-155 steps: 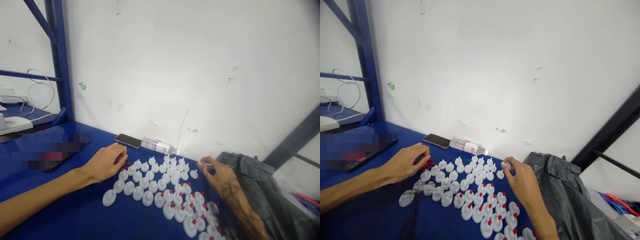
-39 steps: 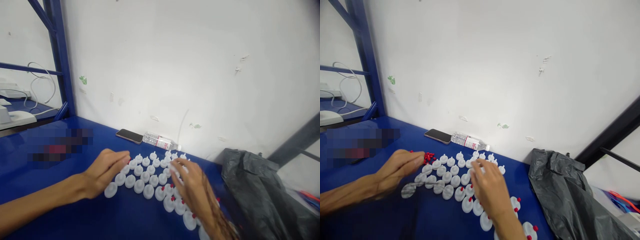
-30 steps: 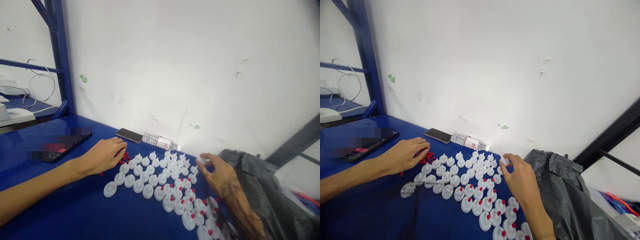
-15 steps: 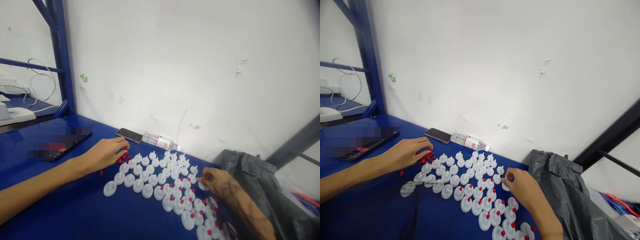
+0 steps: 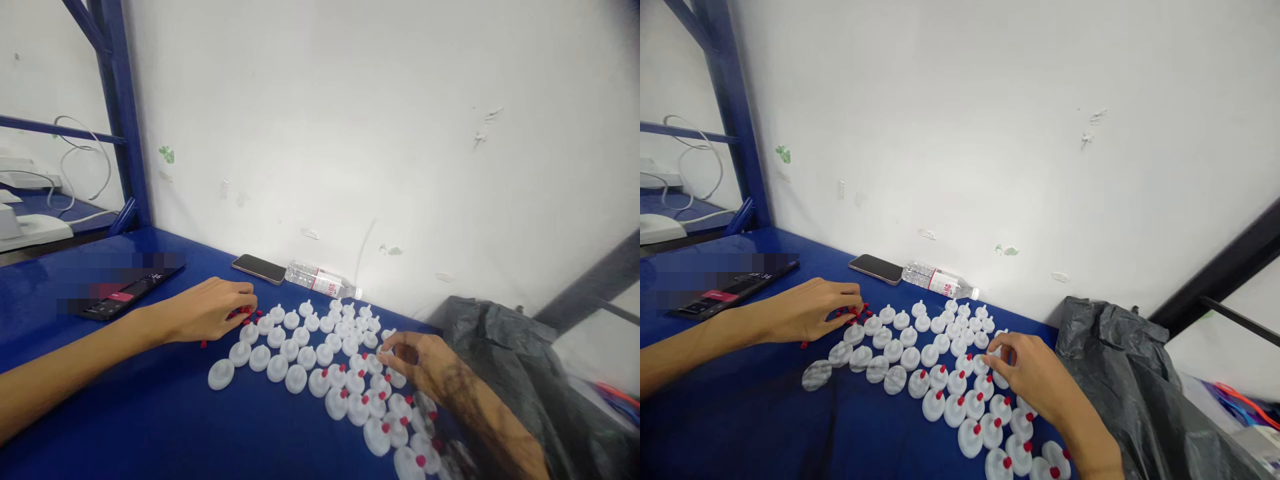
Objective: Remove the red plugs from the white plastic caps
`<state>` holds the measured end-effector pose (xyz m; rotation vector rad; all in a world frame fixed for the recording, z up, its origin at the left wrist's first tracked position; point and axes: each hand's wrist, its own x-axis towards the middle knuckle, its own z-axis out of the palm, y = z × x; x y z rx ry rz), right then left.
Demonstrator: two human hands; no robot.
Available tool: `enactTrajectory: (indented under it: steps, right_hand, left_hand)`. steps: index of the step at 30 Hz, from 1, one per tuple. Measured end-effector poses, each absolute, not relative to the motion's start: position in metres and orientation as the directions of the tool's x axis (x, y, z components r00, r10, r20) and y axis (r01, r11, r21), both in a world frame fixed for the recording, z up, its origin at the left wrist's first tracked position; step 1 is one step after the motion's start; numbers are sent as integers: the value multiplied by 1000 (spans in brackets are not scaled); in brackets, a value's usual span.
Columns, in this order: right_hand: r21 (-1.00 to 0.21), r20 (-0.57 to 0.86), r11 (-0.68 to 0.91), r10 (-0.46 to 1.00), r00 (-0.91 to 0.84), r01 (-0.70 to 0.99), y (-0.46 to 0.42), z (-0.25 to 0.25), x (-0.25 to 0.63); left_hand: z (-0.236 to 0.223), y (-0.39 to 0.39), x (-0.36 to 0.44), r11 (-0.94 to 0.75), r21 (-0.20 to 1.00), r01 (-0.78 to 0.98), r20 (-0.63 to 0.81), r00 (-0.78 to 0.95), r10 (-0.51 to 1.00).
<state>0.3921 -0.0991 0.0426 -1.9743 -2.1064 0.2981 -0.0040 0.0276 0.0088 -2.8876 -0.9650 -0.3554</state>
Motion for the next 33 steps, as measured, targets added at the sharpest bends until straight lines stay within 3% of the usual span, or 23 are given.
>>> enactTrajectory:
  steps: [8,15,20,25,29,33]
  right_hand:
    - [-289,34,134,991,-130,948,-87,20,398]
    - [-518,231,159,972,-41,840,-92,29,396]
    - [-268,473,305,868,-151,914,-88,16,369]
    - [-77,584,505,722,-372,860,-100,18,319]
    - [82,691,623,527,-495,778,-109,19,280]
    - [128,759,691,394,-519,711,-115,18,256]
  left_hand:
    - [9,28,-4,-795,16,607,199,777,597]
    - [16,20,-2,-816,19,578,297,776,556]
    - [20,6,6,-863,-32,503,479,766,429]
    - [16,-19,19,-922,-82,378,628,738,247]
    - [5,-34,28,-945,-171,279,566,813,138]
    - [-6,-39,30,-931,-271,245,456,884,101]
